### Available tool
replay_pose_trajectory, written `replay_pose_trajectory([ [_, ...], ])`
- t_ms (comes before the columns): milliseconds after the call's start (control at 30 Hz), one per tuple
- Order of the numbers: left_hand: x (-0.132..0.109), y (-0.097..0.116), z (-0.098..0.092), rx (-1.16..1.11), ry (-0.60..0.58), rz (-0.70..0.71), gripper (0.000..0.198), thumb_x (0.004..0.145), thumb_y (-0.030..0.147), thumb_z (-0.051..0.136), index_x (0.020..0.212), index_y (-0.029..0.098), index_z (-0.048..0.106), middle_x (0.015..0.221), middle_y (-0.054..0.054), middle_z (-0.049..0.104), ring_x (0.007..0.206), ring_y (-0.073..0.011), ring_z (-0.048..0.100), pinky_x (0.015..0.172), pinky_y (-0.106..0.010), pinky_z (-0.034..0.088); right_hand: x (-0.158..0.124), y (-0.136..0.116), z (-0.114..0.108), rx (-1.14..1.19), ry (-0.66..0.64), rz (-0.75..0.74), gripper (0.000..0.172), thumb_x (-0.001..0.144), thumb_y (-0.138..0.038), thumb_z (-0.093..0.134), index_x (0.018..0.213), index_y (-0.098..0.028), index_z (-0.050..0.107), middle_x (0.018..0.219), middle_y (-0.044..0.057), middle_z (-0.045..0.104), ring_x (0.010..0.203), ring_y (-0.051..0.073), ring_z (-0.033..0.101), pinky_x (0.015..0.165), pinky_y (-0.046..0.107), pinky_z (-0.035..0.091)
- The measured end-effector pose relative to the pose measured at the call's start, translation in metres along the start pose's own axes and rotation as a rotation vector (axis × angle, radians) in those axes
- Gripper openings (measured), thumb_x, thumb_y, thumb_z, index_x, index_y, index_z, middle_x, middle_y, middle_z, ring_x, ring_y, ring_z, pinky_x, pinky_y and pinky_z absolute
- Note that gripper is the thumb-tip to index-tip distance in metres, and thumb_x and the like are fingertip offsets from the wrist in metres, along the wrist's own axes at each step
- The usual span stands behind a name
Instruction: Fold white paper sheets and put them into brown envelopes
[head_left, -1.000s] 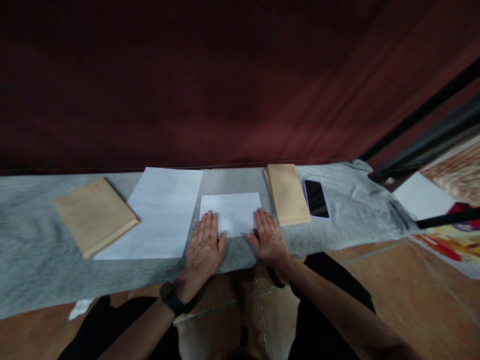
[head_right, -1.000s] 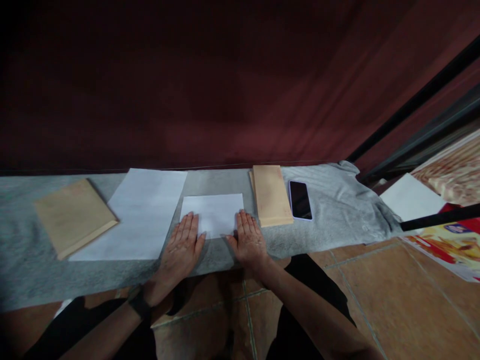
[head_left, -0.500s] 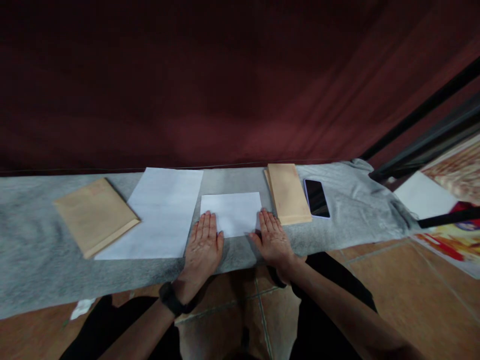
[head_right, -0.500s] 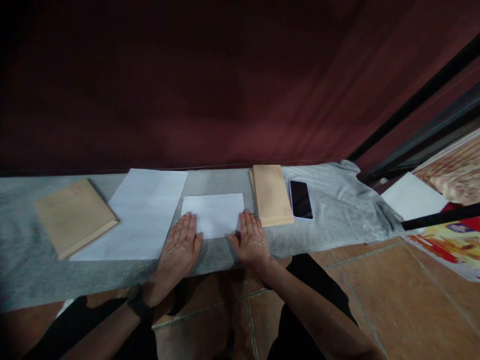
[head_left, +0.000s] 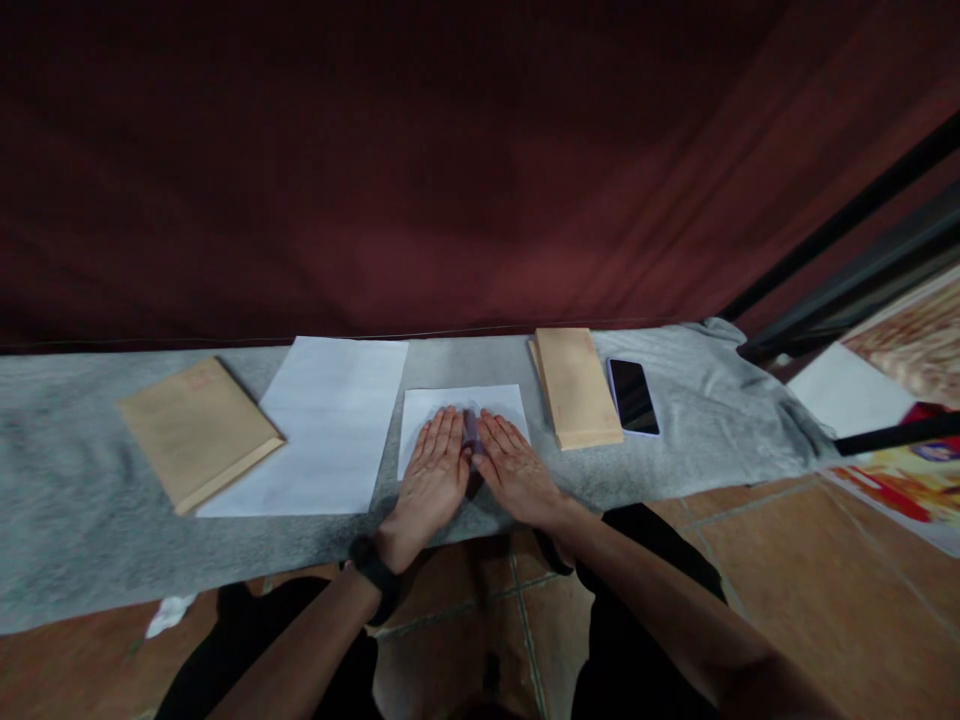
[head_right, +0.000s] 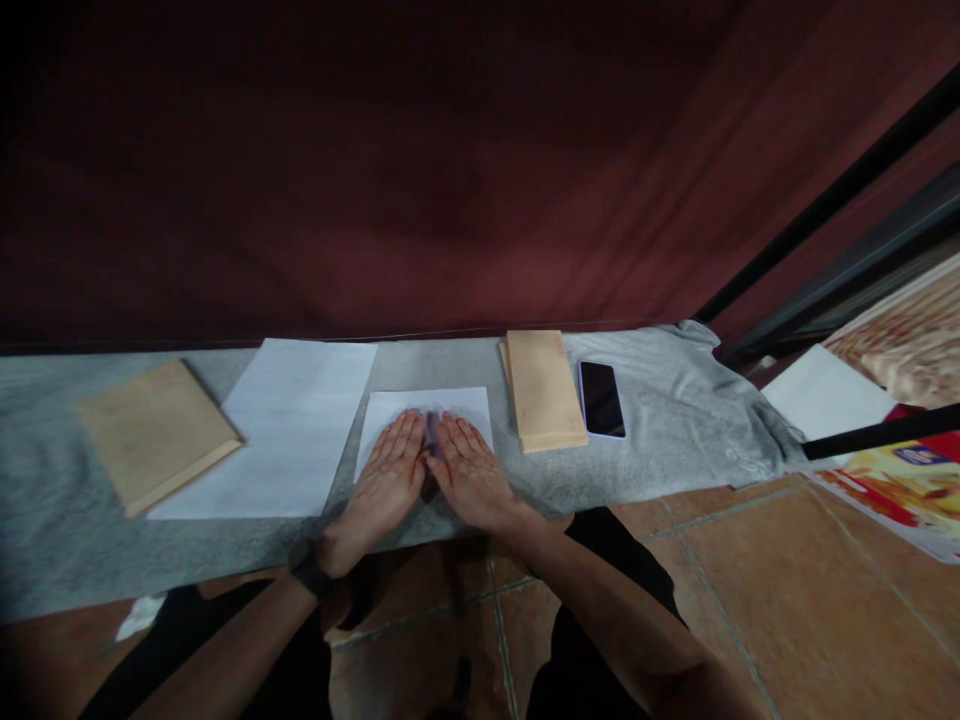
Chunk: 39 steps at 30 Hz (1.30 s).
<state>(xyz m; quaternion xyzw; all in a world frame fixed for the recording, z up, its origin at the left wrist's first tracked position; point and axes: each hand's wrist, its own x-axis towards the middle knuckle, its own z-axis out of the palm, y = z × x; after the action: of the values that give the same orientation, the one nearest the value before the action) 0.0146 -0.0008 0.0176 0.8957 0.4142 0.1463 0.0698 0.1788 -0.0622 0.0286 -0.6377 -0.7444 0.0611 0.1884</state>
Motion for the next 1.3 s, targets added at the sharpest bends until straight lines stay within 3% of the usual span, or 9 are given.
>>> replay_pose_trajectory([
  [167,0.011,-0.004,0.009,0.0,-0.016,0.0,0.063,0.096,0.017,0.029,0.157,0.004,0.031,0.164,-0.019,0.034,0.156,-0.026,0.022,0.126,-0.048,0.025,0.019,-0.001,0.01,0.038,-0.002,-0.028,0.057,0.109,-0.038,0.025,0.159,-0.012,0.031,0.166,0.009,0.031,0.155,0.019,0.024,0.128,0.043,0.025],
  [433,0.019,-0.008,0.009,0.075,-0.095,-0.049,0.059,0.098,0.017,0.029,0.154,0.001,0.038,0.164,-0.019,0.033,0.155,-0.0278,0.023,0.127,-0.046,0.021,0.028,0.001,0.025,-0.036,-0.026,0.032,0.055,0.109,-0.039,0.029,0.157,-0.012,0.038,0.164,0.009,0.034,0.154,0.022,0.029,0.127,0.043,0.024],
  [800,0.023,-0.022,0.005,0.061,-0.046,-0.156,0.06,0.101,0.027,0.029,0.154,0.0,0.036,0.164,-0.02,0.032,0.155,-0.0283,0.025,0.127,-0.046,0.021,0.03,0.02,0.025,-0.166,0.04,0.128,0.053,0.108,-0.043,0.036,0.156,-0.02,0.041,0.165,0.009,0.033,0.152,0.029,0.032,0.124,0.048,0.026],
  [1300,0.024,-0.03,0.004,0.03,-0.002,-0.241,0.063,0.099,0.029,0.033,0.152,-0.005,0.037,0.162,-0.025,0.03,0.154,-0.0336,0.025,0.126,-0.051,0.022,0.023,0.033,0.025,-0.16,0.088,0.227,0.067,0.106,-0.049,0.038,0.158,-0.005,0.034,0.163,0.02,0.034,0.152,0.032,0.031,0.123,0.048,0.028],
])
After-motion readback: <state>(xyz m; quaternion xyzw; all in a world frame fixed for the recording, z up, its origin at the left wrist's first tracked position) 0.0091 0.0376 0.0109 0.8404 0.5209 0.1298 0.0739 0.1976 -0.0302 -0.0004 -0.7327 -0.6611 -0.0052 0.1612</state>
